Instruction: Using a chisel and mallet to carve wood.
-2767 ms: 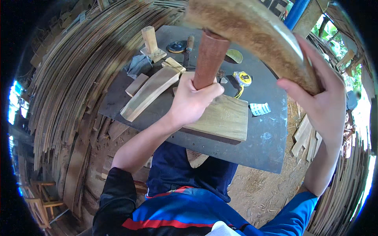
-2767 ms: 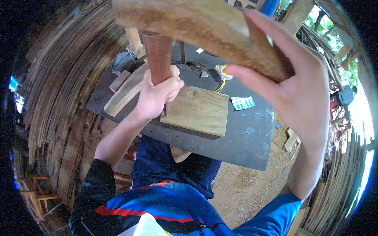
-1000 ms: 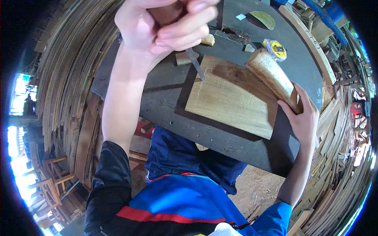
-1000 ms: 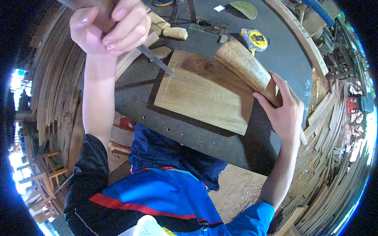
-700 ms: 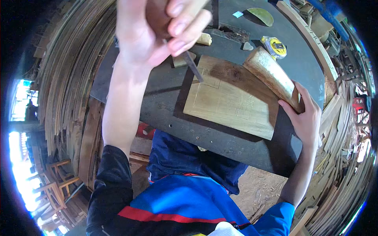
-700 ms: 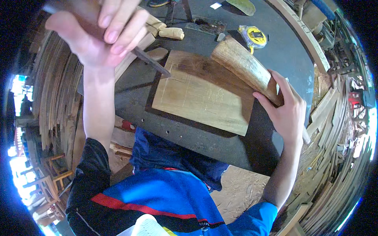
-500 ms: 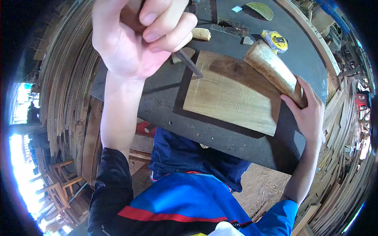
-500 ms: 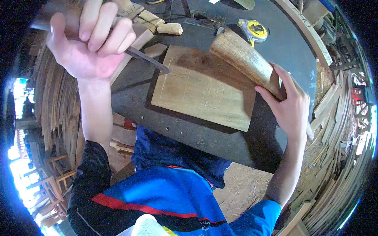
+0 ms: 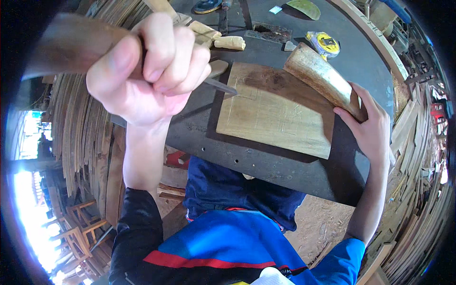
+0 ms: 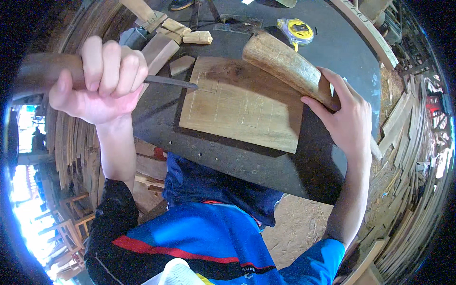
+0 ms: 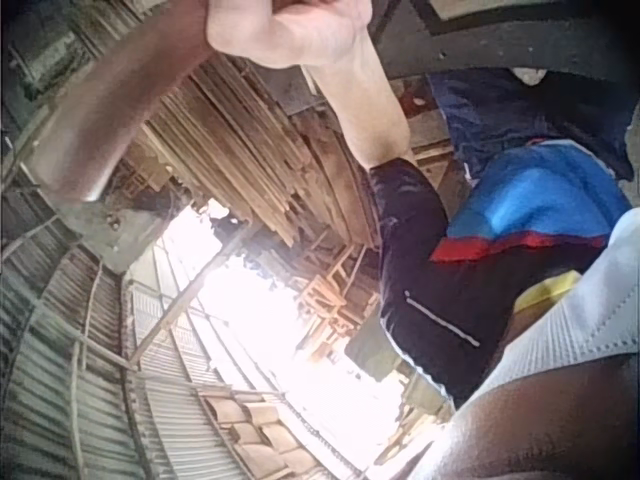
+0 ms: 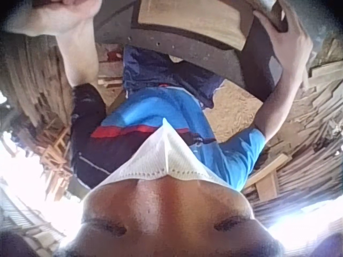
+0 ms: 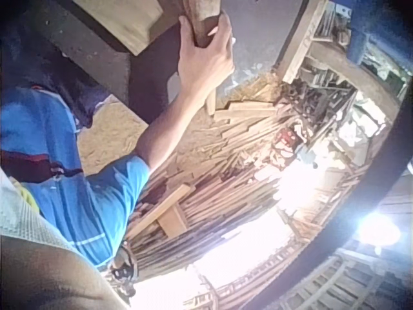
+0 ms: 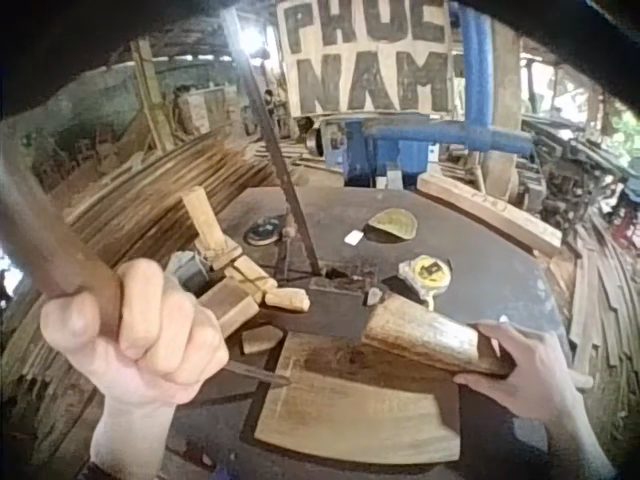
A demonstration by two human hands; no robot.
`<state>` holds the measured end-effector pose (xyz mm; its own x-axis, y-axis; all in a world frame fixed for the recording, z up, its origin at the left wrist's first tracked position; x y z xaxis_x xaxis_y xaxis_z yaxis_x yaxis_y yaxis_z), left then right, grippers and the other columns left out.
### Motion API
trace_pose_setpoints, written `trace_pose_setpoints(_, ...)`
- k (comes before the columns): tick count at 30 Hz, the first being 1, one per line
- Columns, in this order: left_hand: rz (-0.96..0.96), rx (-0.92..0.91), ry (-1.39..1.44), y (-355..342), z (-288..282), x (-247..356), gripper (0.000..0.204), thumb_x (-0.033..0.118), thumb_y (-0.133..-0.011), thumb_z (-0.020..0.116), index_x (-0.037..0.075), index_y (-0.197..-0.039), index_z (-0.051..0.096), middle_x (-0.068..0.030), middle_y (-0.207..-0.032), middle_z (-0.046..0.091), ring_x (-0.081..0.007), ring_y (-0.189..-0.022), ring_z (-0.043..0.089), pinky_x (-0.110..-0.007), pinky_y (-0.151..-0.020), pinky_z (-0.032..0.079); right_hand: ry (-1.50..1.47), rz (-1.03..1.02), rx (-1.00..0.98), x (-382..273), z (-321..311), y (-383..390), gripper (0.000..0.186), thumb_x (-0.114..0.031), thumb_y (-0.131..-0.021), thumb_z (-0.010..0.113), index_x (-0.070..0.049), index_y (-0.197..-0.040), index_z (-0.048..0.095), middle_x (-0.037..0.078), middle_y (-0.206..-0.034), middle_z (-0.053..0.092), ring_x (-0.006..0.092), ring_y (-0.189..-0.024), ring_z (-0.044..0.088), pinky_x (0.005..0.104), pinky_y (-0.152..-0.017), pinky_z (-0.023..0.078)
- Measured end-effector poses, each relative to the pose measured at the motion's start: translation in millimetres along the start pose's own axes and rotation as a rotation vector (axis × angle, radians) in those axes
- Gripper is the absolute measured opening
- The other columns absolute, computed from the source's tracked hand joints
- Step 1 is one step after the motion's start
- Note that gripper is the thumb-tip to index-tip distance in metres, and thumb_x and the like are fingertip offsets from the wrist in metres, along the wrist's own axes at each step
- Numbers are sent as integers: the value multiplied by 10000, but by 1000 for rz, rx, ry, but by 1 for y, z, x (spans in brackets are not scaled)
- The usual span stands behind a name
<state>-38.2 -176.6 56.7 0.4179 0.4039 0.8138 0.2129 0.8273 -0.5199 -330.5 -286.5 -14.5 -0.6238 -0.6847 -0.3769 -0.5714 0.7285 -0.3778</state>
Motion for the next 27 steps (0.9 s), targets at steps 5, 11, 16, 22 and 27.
trace_pose_setpoints(5,16,-25,-22,4,8,-3,406,457,-817,617,160,-623,417,57,-498,388,-71,-384,296,-240,-408,199,-6,-2,-4,3,0,2,497,-327,-756,785,-137,-1180,609,108,-905,688,310,-754,668,358,-657,515)
trace_pose_setpoints(11,-3,-163,27,9,12,-2,413,433,-793,661,132,-673,405,34,-579,395,-89,-491,306,-247,-475,230,-5,22,-13,3,-3,3,494,-366,-763,770,-136,-1168,606,106,-882,685,320,-743,663,373,-657,516)
trace_pose_setpoints(16,15,-97,2,14,10,-2,407,421,-751,676,135,-644,406,37,-547,394,-89,-444,322,-241,-448,228,11,25,-43,6,-3,3,495,-397,-770,757,-130,-1158,604,111,-860,683,316,-754,671,379,-668,526)
trace_pose_setpoints(22,57,-79,-52,17,17,0,404,395,-715,691,125,-606,411,32,-499,397,-95,-399,331,-246,-406,218,-1,21,-31,10,-3,4,494,-393,-769,759,-130,-1157,604,111,-876,689,321,-781,675,388,-689,531)
trace_pose_setpoints(27,81,-93,-114,20,23,-1,367,339,-681,689,117,-588,413,27,-474,416,-95,-368,328,-239,-383,219,4,37,-59,9,-6,3,495,-394,-767,759,-132,-1157,604,118,-895,694,328,-810,677,394,-711,534)
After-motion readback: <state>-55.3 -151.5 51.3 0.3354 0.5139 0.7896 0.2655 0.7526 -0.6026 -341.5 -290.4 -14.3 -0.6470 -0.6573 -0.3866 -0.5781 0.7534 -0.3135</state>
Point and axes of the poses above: each hand's wrist, its own y-axis away from the middle knuckle, its own z-axis out of the palm, x = y × z, the point moved 4 cm from there along -y, towards the middle knuckle
